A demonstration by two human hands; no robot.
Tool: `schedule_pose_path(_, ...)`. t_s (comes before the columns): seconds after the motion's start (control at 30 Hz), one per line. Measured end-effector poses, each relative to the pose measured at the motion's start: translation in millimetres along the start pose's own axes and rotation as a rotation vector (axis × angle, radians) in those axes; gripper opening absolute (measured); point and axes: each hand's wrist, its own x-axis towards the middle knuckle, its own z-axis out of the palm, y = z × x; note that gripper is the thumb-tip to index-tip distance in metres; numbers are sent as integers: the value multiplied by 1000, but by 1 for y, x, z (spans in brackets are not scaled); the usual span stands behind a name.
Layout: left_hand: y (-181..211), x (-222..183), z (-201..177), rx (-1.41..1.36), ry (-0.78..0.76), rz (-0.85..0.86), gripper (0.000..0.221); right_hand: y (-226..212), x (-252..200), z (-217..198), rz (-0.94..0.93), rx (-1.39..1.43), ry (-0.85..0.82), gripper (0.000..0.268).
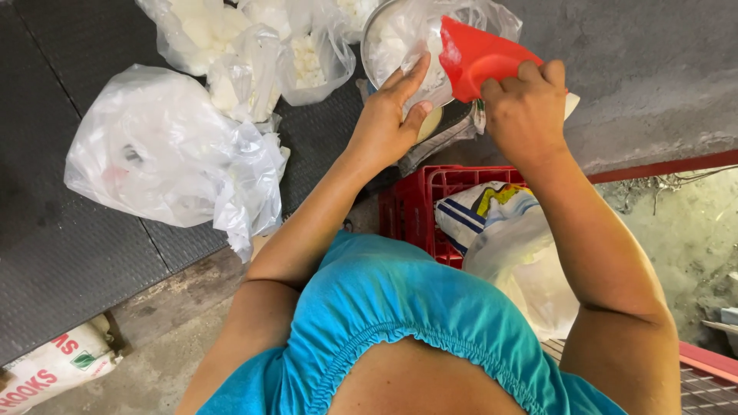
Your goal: Transferring white powdered substance from a large bag into smaller plastic bags using a scoop.
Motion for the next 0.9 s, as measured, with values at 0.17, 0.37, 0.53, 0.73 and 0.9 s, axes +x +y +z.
schedule_pose_path(0.17,-1,-2,-3,-16,6,-10,62,9,4,-4,-64,-27,-8,11)
schedule_pose_path(0.37,-6,-3,1,57,7,-1,62,10,5,-5,-94,-63,-4,14)
schedule_pose_path(0.53,-11,-7,2,35,21,12,64,5,-5,-3,-41,-13,25,2)
schedule_pose_path(0.73,-12,-13,6,96,32,14,72,-3,-17,-19,83,128,73,14)
schedule_pose_path(0.9,1,-18,10,64,55,92,77,-15,-43,-18,381,371,103,14)
